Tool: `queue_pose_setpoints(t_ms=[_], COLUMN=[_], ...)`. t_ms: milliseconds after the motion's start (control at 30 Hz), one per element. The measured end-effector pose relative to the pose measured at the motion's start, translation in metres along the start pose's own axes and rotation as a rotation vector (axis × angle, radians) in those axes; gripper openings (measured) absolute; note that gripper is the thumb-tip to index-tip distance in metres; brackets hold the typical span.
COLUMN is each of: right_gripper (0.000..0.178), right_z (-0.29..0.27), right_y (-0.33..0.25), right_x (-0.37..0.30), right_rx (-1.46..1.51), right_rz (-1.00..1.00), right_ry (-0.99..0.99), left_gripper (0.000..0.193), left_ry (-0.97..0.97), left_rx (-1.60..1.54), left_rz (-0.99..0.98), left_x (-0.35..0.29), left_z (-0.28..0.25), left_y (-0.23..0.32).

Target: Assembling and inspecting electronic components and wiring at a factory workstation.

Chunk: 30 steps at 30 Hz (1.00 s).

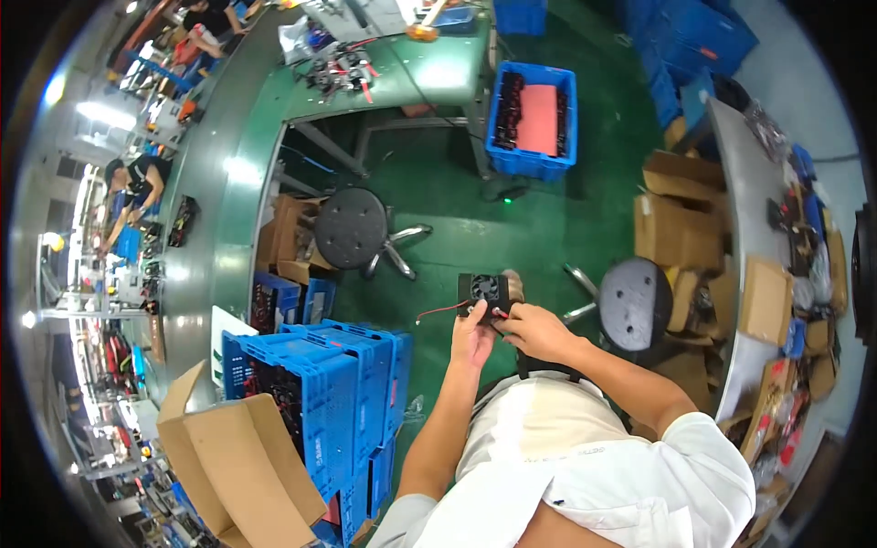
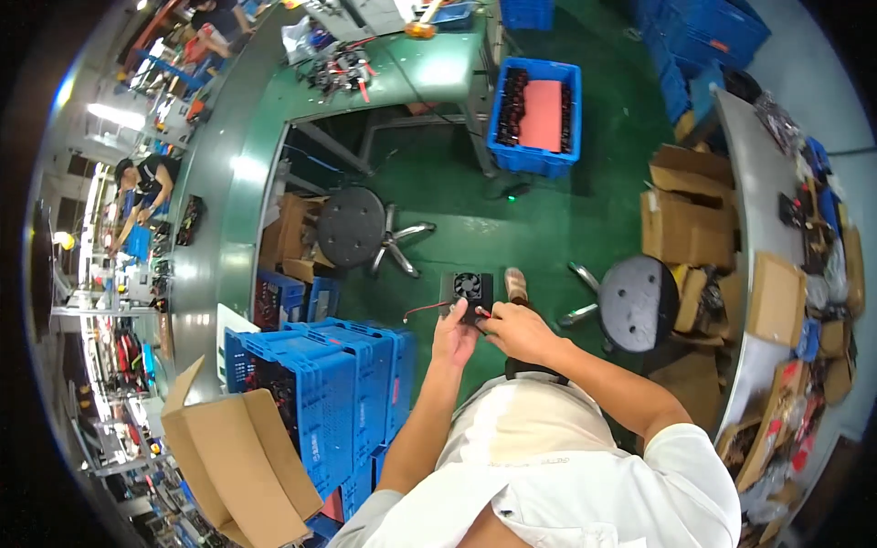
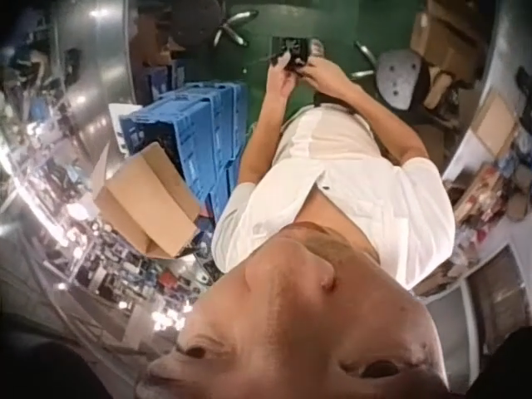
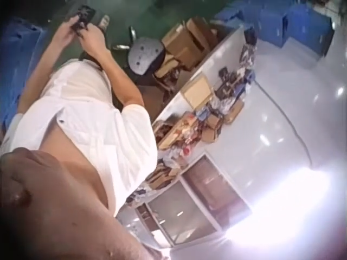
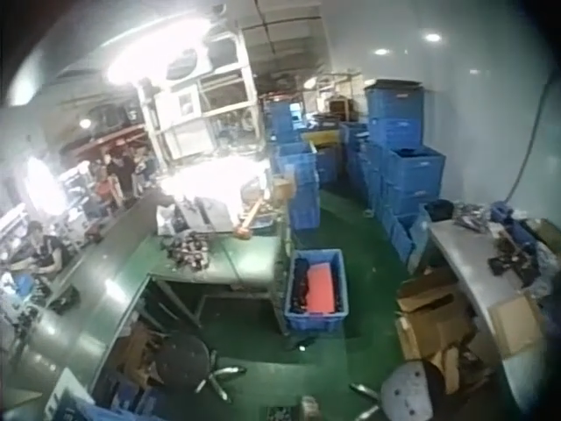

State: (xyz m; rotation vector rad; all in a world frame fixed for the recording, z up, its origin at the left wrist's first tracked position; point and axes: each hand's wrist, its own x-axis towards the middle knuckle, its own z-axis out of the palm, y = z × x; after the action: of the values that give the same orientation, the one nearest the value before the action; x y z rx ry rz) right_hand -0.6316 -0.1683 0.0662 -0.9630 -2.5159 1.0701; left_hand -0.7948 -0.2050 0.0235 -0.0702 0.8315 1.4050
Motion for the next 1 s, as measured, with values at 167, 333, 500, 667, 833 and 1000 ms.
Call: queue_pose_setpoints(t_ms=[167,333,500,667,833,1000], right_gripper=[0.021,0.023,0.026,0.029,0.032,0.031], right_z=[-0.010,-0.042,-0.109,-0.135,-0.095,-0.016], right_y=[0.026,0.074,0.111,0.173,0.246,0.233], right_x=[0.116,0.225,0.320,0.346,0.259,0.194], right_rx=[0.220,0.079,-0.110,0.007,0.141,0.367], right_rz=[-0.076,-0.118,0.065,0.340,1.055,1.517], right_ry=[-0.122,-0.112,-0.169,0.173,0.417,0.749], left_gripper=[0.021,0.017,0.017,0.026,0.025,0.016], left_ry=[0.102,0.304,0.372,0.330,-0.025,0.025], left_rx=[-0.072,-0.106,0.000,0.128,0.504,0.962], left_rz=[0.119,0.151,0.189,0.124,0.033,-0.073], left_x=[0.076,0.145,0.231,0.358,0.491,0.597], left_z=[-0.072,-0.073,-0.045,-0.013,0.103,0.137], left_y=[0.072,0.160,0.238,0.305,0.370,0.465])
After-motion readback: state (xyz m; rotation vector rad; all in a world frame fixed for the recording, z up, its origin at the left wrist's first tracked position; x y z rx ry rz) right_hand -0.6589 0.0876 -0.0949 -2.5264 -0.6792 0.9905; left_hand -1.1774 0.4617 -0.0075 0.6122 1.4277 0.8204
